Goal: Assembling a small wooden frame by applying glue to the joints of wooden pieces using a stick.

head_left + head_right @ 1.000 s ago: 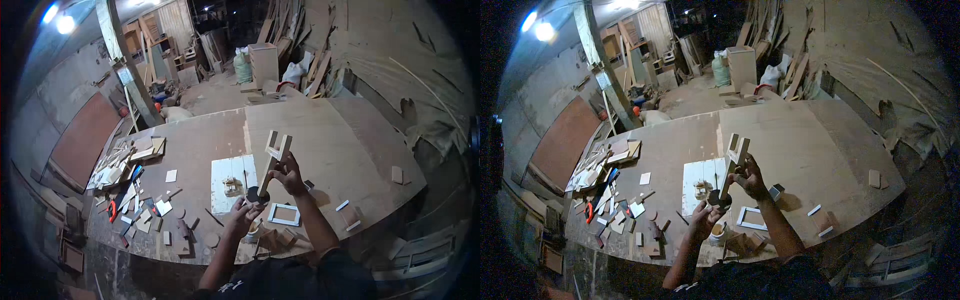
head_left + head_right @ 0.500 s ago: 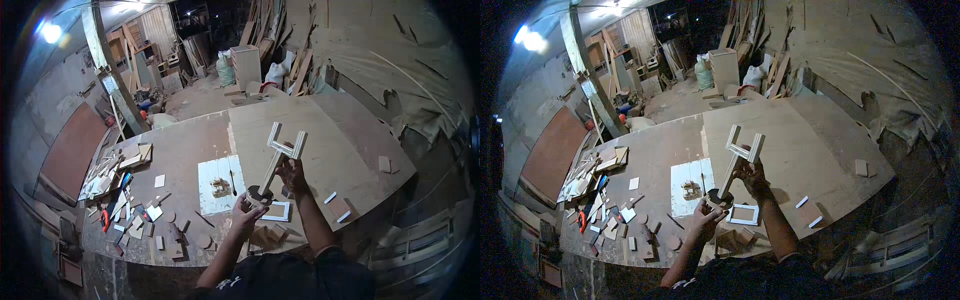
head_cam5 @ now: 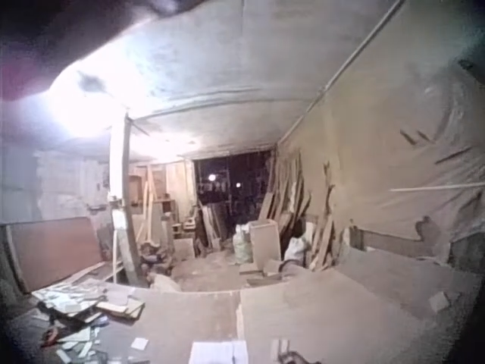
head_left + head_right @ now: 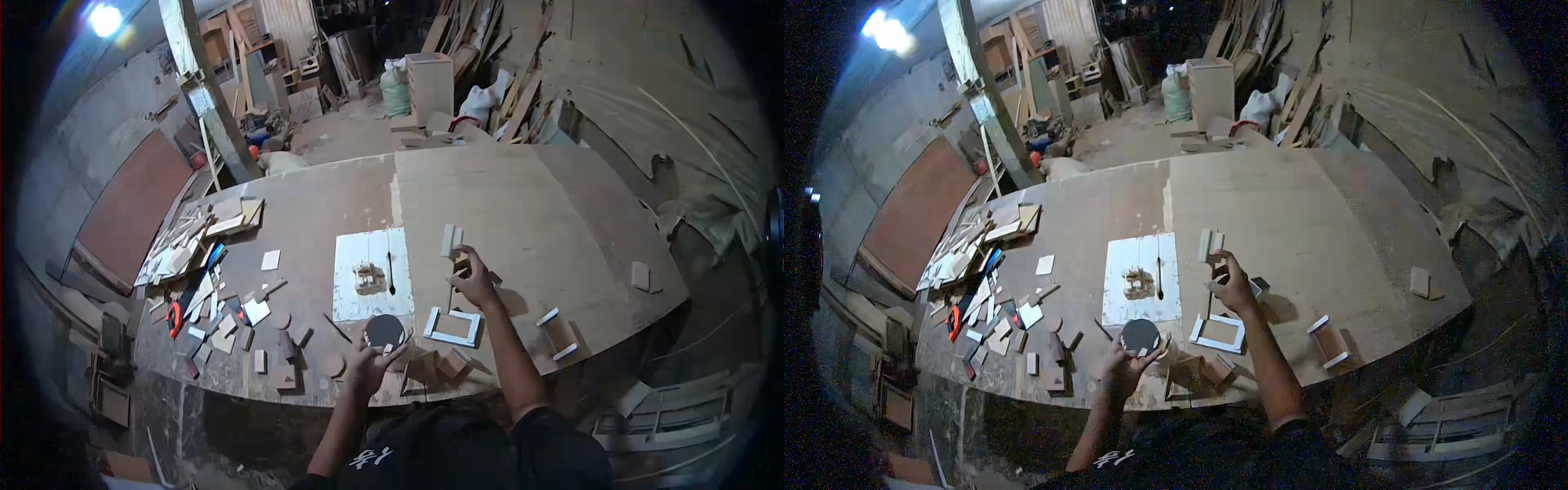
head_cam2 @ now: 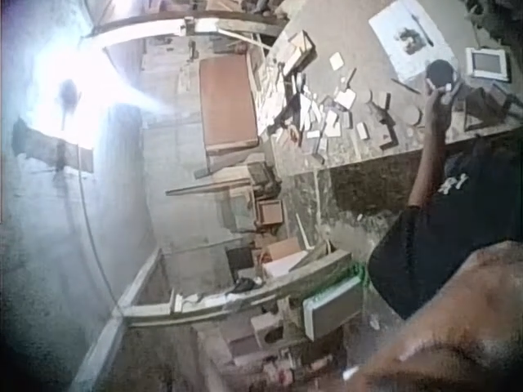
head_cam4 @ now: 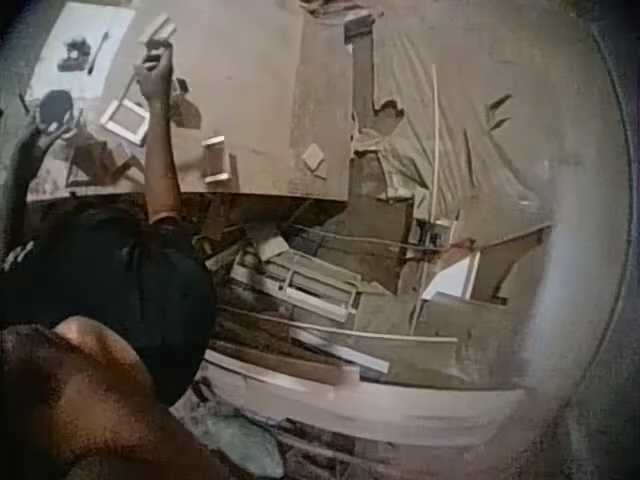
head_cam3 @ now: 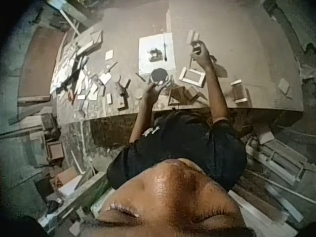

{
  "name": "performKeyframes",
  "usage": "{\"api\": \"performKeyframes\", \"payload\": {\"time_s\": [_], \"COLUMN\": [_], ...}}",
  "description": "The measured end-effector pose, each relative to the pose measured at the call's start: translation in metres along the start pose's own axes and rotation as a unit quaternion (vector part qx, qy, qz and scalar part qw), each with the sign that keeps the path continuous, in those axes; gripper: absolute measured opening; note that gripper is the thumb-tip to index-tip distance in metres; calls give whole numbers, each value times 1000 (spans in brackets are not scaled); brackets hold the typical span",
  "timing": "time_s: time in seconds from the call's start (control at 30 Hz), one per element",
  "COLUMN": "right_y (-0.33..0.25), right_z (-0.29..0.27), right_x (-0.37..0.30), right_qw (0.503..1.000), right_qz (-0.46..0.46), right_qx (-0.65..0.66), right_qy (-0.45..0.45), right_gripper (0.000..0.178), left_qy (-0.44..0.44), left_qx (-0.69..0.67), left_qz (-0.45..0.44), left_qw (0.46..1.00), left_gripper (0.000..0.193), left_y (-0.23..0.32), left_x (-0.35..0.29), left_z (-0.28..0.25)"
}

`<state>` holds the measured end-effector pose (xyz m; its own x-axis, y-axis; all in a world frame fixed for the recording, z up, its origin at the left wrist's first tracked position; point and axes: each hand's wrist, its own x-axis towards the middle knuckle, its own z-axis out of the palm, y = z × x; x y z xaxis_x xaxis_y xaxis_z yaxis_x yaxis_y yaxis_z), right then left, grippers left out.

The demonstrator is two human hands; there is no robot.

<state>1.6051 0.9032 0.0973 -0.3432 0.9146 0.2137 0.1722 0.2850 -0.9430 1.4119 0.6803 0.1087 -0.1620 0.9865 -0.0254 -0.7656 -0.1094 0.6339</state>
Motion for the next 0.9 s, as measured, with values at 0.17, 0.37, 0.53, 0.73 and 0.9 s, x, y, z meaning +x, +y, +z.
{"api": "performKeyframes", "payload": {"time_s": [0.17,0.37,0.53,0.73,0.9], "right_y": [64,142,170,159,135], "right_z": [60,122,153,149,96], "right_x": [34,74,73,65,-7], "right_qw": [986,969,945,982,997], "right_qz": [28,141,150,110,18], "right_qx": [-138,-199,-273,-131,-49], "right_qy": [-84,-51,-97,-78,59], "right_gripper": [62,53,58,75,34], "left_qy": [131,247,305,302,318], "left_qx": [22,87,208,122,155], "left_qz": [-14,-77,-141,-102,-163], "left_qw": [991,962,919,940,921], "left_gripper": [42,28,26,30,28], "left_y": [4,8,15,11,6], "left_x": [-30,-79,-104,-96,-79], "left_z": [-37,-43,-27,-29,-22]}}
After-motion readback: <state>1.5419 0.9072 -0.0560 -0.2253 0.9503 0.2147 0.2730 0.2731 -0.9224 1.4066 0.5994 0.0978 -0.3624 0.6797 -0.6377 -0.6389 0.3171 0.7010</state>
